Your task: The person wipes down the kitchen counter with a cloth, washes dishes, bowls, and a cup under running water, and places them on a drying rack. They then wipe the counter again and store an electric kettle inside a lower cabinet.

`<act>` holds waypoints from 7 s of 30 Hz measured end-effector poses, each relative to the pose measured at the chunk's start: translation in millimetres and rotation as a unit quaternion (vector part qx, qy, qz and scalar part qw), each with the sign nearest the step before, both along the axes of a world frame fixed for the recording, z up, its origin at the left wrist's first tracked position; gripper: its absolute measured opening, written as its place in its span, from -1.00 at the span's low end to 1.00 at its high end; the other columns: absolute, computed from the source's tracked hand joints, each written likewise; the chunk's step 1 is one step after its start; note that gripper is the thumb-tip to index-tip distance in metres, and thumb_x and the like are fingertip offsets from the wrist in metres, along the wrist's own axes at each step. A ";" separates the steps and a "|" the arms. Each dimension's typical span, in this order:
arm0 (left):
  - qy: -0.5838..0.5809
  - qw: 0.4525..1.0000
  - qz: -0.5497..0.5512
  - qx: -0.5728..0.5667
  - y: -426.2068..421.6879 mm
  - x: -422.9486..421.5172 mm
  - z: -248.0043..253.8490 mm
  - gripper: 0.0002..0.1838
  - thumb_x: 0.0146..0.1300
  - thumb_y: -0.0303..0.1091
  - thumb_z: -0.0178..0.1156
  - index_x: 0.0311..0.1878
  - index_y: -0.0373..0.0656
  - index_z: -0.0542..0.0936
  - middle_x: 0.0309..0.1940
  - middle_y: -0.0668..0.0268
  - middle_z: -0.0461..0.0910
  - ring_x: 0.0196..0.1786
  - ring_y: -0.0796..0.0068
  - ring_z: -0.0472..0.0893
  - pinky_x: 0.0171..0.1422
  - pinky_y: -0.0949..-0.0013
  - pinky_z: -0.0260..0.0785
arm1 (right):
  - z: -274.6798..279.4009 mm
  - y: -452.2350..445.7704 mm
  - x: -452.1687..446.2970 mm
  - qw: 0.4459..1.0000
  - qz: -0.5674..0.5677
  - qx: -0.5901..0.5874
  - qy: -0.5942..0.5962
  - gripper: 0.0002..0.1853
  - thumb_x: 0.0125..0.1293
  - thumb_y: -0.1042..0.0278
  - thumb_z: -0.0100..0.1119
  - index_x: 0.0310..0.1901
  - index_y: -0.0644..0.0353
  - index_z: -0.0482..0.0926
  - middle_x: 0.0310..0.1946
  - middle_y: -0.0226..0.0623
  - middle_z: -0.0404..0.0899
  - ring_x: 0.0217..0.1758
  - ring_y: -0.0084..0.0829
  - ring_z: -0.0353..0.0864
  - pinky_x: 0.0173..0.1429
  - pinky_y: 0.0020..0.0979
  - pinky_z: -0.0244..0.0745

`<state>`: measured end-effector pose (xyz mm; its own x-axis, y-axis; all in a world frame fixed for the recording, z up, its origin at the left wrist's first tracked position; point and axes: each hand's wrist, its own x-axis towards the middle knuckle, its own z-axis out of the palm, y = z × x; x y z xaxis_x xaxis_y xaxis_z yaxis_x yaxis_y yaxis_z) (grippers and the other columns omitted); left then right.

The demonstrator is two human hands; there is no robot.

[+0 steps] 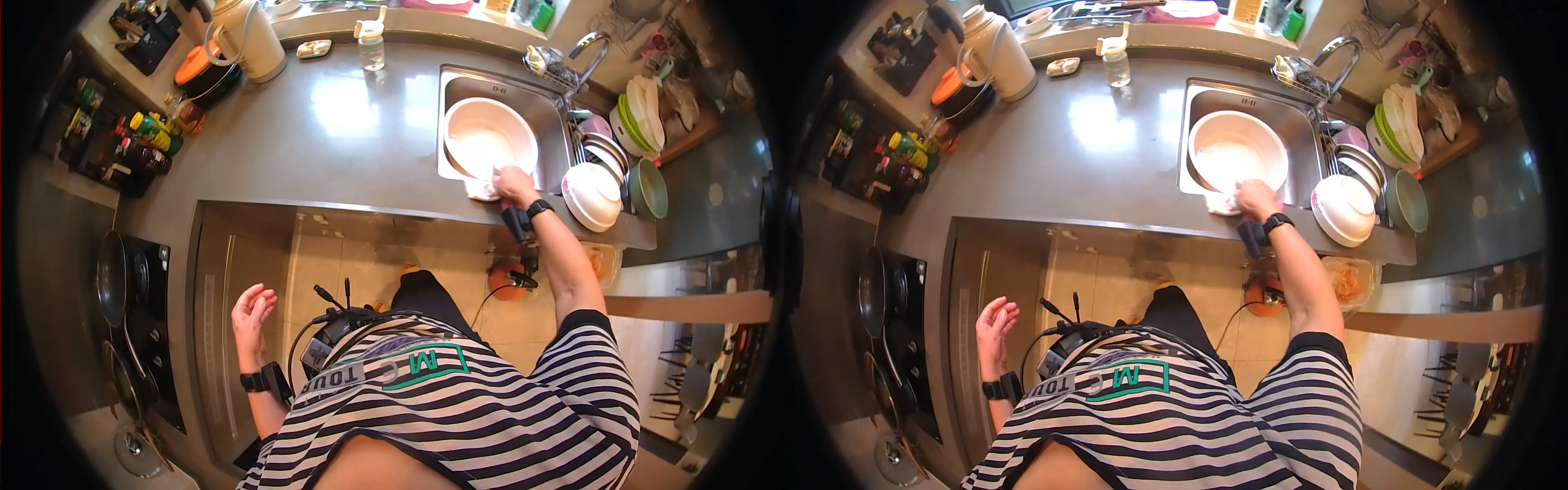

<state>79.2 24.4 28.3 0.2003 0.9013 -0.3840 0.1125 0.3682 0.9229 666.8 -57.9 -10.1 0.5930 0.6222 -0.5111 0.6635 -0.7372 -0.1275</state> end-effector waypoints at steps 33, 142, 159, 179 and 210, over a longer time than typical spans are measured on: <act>0.130 0.982 0.137 -0.011 -210.0 -55.7 -31.1 -0.70 0.19 -0.12 0.29 -0.37 -0.21 0.71 -0.51 0.35 0.64 -0.50 0.66 0.47 -0.44 0.49 0.26 | 11.8 142.2 41.2 0.871 0.258 0.407 0.101 -0.45 0.18 0.32 0.26 0.18 0.37 0.39 0.05 0.09 0.49 0.11 -0.07 0.46 0.23 -0.19 0.32; -0.280 -0.440 0.814 -0.256 -208.8 490.6 -147.2 -0.58 0.11 -0.29 0.30 0.03 -0.29 0.56 -0.22 0.17 0.62 -0.27 0.31 0.63 -0.21 0.30 0.57 | 37.0 -250.2 -785.2 -0.003 0.898 -0.190 0.397 -0.79 0.34 0.28 0.15 -0.23 0.30 0.57 -0.41 -0.37 0.55 -0.41 -0.58 0.45 -0.35 -0.58 0.32; -0.131 -0.477 0.513 -0.702 -226.5 474.1 -87.5 -0.20 -0.03 -0.54 0.12 0.38 -0.29 0.13 0.33 -0.17 0.13 0.41 -0.14 0.10 0.47 -0.06 -0.08 | 45.4 -417.3 -702.8 -0.260 0.879 -0.342 0.207 -0.83 0.37 0.36 0.11 -0.17 0.29 0.58 -0.33 -0.35 0.61 -0.39 -0.60 0.50 -0.34 -0.59 0.40; -0.059 -0.455 0.489 -0.742 -258.5 442.6 -85.5 -0.32 -0.01 -0.42 0.11 0.27 -0.33 0.29 0.08 -0.02 0.37 0.14 0.03 0.35 0.28 0.01 0.09 | 23.7 -418.4 -680.0 -0.348 0.855 -0.366 0.119 -0.84 0.35 0.41 0.10 -0.18 0.32 0.58 -0.35 -0.32 0.62 -0.41 -0.61 0.51 -0.34 -0.60 0.41; -0.262 -0.198 0.592 -0.736 109.7 274.7 -202.4 -0.12 -0.02 -0.30 0.32 0.40 -0.03 0.13 0.26 0.21 0.24 0.37 0.07 0.16 0.27 -0.30 -0.02 | -102.3 -181.3 -895.1 0.137 0.831 -0.292 0.452 -0.89 0.29 0.41 0.15 -0.28 0.26 0.58 -0.46 -0.42 0.57 -0.48 -0.60 0.46 -0.48 -0.52 0.37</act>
<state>353.9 134.0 -174.1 0.8858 -0.4464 -0.1271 -0.4626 -0.8267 -0.3202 -228.3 -239.2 -112.4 -0.5902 -0.7917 -0.1576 -0.1166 0.2768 -0.9538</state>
